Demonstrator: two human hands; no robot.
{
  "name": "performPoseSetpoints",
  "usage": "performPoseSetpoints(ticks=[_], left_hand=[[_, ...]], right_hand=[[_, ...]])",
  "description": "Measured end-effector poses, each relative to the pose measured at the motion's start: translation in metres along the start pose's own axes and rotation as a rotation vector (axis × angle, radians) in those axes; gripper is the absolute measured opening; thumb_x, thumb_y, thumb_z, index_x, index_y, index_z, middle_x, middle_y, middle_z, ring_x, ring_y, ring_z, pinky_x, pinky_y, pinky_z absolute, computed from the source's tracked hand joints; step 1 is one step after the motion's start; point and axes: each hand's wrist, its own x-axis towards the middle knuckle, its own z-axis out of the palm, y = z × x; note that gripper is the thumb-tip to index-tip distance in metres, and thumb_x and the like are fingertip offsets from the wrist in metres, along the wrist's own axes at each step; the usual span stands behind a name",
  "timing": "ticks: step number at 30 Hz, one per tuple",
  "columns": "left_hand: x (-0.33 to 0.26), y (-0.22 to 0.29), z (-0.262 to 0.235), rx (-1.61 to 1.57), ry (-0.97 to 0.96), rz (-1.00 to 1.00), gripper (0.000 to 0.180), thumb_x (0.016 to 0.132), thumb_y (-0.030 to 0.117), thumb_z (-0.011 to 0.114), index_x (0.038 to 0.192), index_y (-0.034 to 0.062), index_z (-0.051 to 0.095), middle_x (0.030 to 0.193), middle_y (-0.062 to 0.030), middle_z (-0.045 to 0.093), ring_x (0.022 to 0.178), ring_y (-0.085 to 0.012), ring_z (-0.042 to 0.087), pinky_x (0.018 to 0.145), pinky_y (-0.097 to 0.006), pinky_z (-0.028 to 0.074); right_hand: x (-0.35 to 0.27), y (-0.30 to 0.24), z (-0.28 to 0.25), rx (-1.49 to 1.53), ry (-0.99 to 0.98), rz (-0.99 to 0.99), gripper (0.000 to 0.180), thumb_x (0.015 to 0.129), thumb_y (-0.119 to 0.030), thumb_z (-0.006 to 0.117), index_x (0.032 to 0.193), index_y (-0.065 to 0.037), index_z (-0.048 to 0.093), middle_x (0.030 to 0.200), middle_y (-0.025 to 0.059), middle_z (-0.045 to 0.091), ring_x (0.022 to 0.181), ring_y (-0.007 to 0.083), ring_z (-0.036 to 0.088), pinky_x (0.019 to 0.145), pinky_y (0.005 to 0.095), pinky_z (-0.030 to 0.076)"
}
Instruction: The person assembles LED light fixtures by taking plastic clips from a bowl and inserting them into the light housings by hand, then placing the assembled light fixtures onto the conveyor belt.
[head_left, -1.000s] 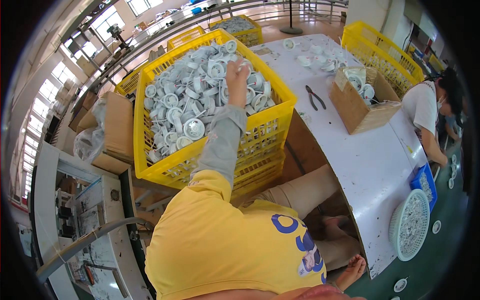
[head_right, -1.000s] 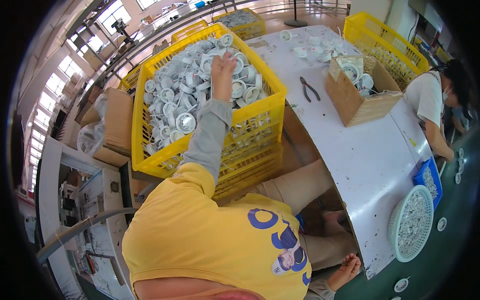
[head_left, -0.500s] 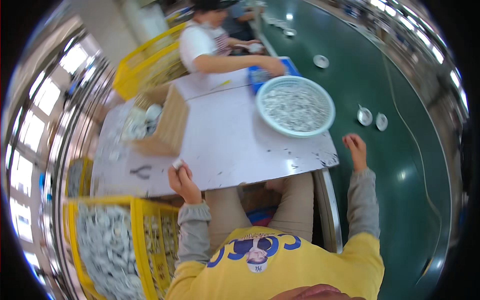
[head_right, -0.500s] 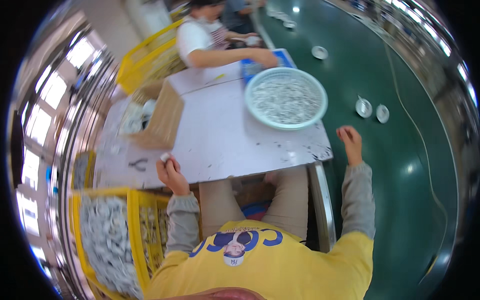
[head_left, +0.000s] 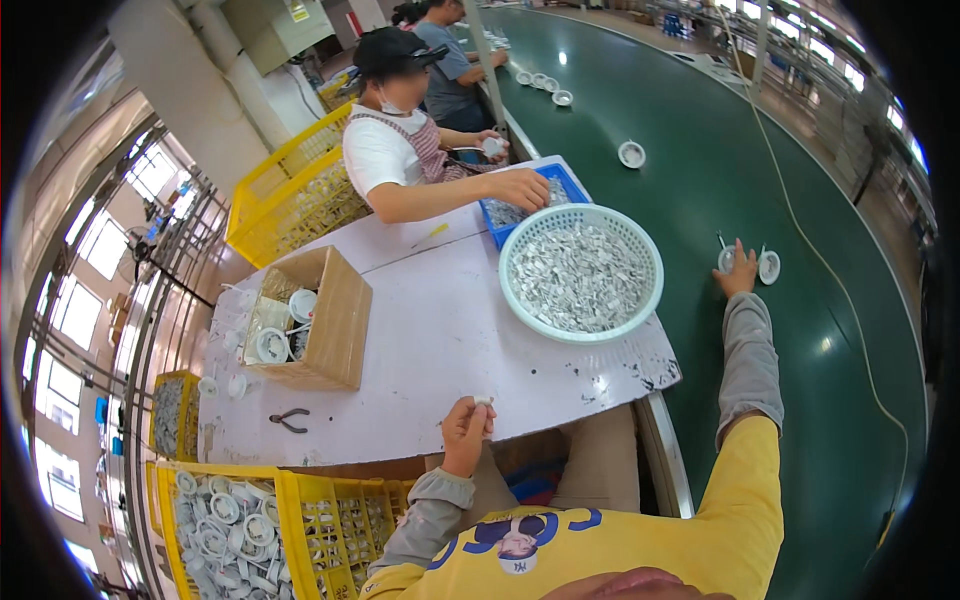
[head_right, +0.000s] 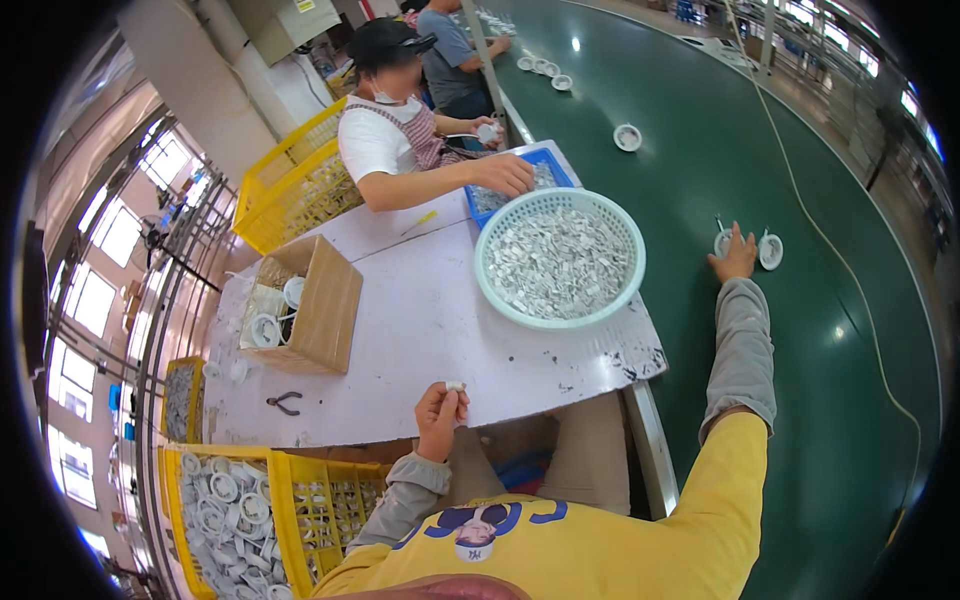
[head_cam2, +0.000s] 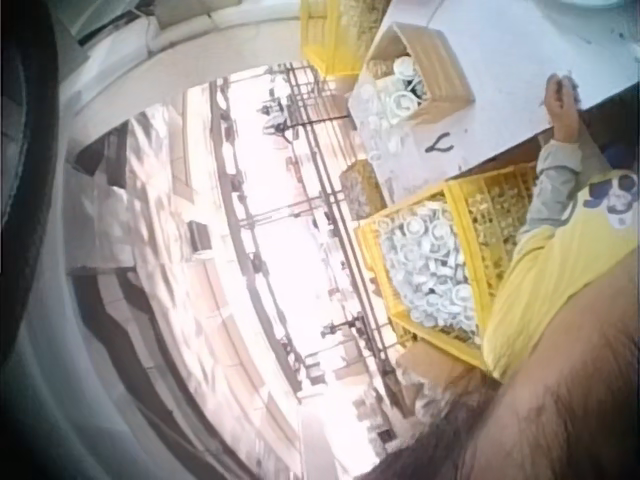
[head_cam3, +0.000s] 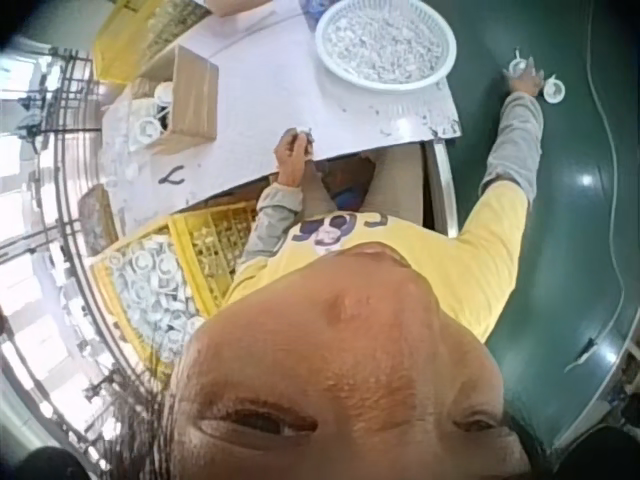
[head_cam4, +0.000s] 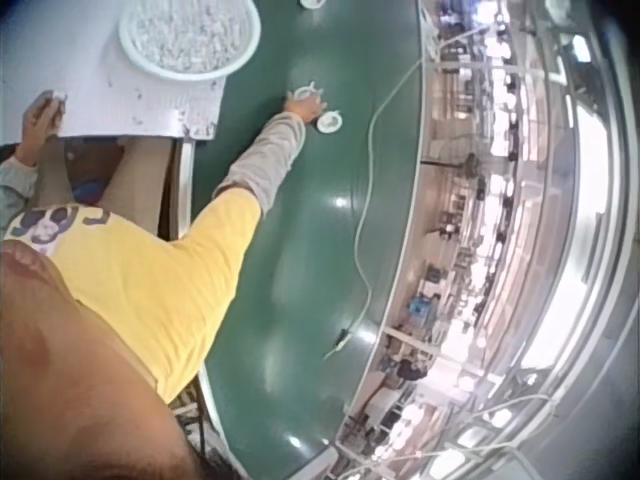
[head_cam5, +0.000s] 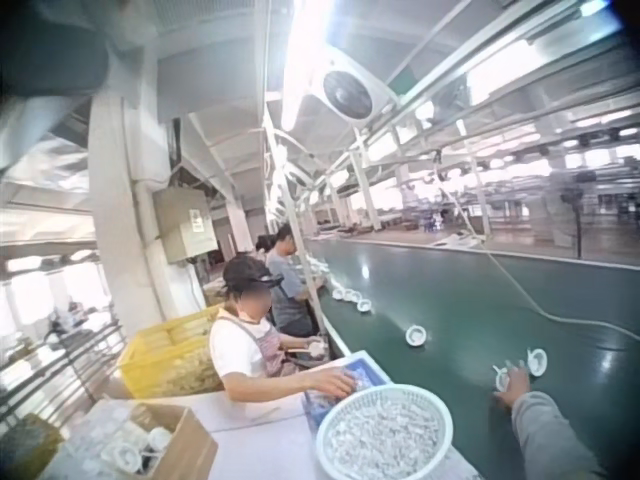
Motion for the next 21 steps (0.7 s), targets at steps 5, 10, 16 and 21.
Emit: performPoseSetpoints(ticks=[5, 10, 16, 21], left_hand=[[0.000, -0.001, -0.001, 0.051, -0.027, -0.091, 0.013, 0.088, 0.007, 0.045, 0.095, 0.0017, 0.055, 0.076, -0.0024, 0.055, 0.059, -0.0050, 0.047, 0.053, -0.018, 0.038], [0.001, -0.007, 0.005, 0.016, -0.035, -0.084, 0.011, 0.087, 0.007, 0.047, 0.094, 0.0021, 0.055, 0.076, -0.0023, 0.055, 0.060, -0.0049, 0.048, 0.053, -0.018, 0.038], [0.002, -0.007, -0.001, 0.062, -0.001, -0.042, 0.011, 0.088, 0.008, 0.047, 0.093, 0.0015, 0.054, 0.074, -0.0019, 0.054, 0.058, -0.0054, 0.045, 0.052, -0.018, 0.038], [0.006, -0.002, 0.006, 0.008, 0.000, -0.041, 0.011, 0.087, 0.007, 0.048, 0.093, 0.0014, 0.056, 0.074, -0.0011, 0.055, 0.061, -0.0047, 0.046, 0.054, -0.018, 0.038]], right_hand=[[0.014, 0.009, 0.007, 0.115, -0.257, 0.201, 0.086, 0.057, -0.015, 0.074, 0.130, -0.028, 0.030, 0.129, 0.0213, 0.028, 0.119, 0.0403, 0.032, 0.099, 0.0433, 0.031], [0.004, 0.027, -0.002, 0.070, -0.033, 0.026, 0.080, 0.058, -0.011, 0.073, 0.128, -0.020, 0.035, 0.126, 0.0183, 0.032, 0.108, 0.0356, 0.044, 0.093, 0.0389, 0.037], [-0.066, -0.090, -0.122, 0.969, -0.139, 0.011, 0.067, 0.069, -0.011, 0.069, 0.127, -0.003, 0.037, 0.116, 0.0084, 0.045, 0.102, 0.0233, 0.051, 0.084, 0.0307, 0.044], [-0.150, -0.138, -0.208, 1.721, -0.433, 0.110, 0.068, 0.079, -0.039, 0.058, 0.127, 0.003, 0.032, 0.112, 0.0144, 0.046, 0.091, 0.0248, 0.057, 0.070, 0.0301, 0.051]])
